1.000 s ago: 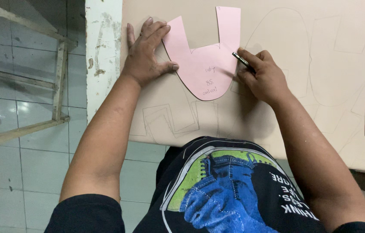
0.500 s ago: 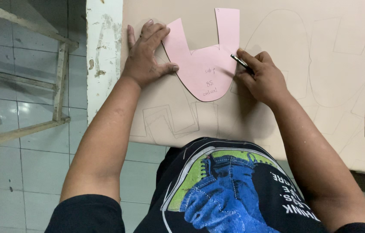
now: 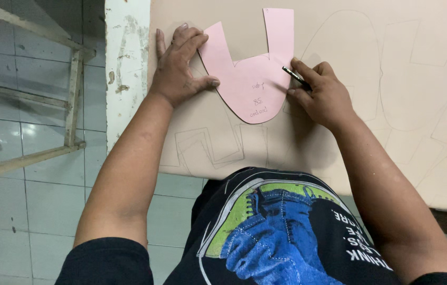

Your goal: The person traces around pink shoe pattern templates with a pencil onto a large sheet of pattern paper on the work table. They reposition each template, hold it flat with one hand, and trace its outline, then move finished templates aside and place them on a side table.

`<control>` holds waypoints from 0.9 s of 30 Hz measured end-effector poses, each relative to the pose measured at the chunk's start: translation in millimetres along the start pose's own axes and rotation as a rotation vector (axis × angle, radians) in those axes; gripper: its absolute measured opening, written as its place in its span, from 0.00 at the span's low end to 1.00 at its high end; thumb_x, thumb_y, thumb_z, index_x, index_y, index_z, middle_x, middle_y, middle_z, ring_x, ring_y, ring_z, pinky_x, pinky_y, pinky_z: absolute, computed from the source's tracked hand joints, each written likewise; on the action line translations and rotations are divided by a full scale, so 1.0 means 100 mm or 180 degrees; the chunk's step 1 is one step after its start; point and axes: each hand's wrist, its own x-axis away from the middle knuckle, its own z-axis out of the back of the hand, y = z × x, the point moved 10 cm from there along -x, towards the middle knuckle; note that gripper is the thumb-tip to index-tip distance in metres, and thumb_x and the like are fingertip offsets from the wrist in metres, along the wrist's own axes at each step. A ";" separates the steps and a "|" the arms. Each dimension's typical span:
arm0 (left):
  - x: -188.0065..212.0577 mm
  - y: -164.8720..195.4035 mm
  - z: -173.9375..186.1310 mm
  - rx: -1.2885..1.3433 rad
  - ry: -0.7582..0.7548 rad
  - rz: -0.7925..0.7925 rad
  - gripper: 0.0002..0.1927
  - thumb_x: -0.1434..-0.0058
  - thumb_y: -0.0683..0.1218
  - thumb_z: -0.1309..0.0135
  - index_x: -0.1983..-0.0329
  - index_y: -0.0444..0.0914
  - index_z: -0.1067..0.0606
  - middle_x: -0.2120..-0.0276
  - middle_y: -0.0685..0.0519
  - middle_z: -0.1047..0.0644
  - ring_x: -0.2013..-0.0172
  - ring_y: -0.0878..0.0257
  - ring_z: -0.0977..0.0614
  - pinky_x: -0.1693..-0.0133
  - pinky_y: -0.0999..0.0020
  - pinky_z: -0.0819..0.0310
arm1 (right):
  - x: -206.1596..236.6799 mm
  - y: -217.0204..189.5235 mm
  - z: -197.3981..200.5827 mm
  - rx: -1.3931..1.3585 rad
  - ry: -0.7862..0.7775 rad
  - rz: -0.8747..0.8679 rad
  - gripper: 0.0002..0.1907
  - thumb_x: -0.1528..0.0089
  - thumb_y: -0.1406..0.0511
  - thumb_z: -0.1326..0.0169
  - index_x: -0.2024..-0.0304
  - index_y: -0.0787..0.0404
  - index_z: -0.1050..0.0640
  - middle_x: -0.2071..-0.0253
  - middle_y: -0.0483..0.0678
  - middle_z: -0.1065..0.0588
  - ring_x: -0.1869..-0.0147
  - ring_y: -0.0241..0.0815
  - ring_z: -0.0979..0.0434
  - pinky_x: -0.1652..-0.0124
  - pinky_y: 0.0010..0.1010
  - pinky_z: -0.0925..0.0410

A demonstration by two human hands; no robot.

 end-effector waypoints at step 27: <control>0.01 -0.03 -0.08 -0.0102 0.0088 0.0015 0.51 0.57 0.68 0.30 0.32 0.42 0.31 0.33 0.55 0.32 0.27 0.54 0.41 0.28 0.41 0.75 | -0.02 0.01 -0.01 0.0070 0.0040 -0.0010 0.32 0.36 0.55 0.41 0.29 0.40 0.32 0.49 0.49 0.30 0.51 0.47 0.24 0.52 0.40 0.29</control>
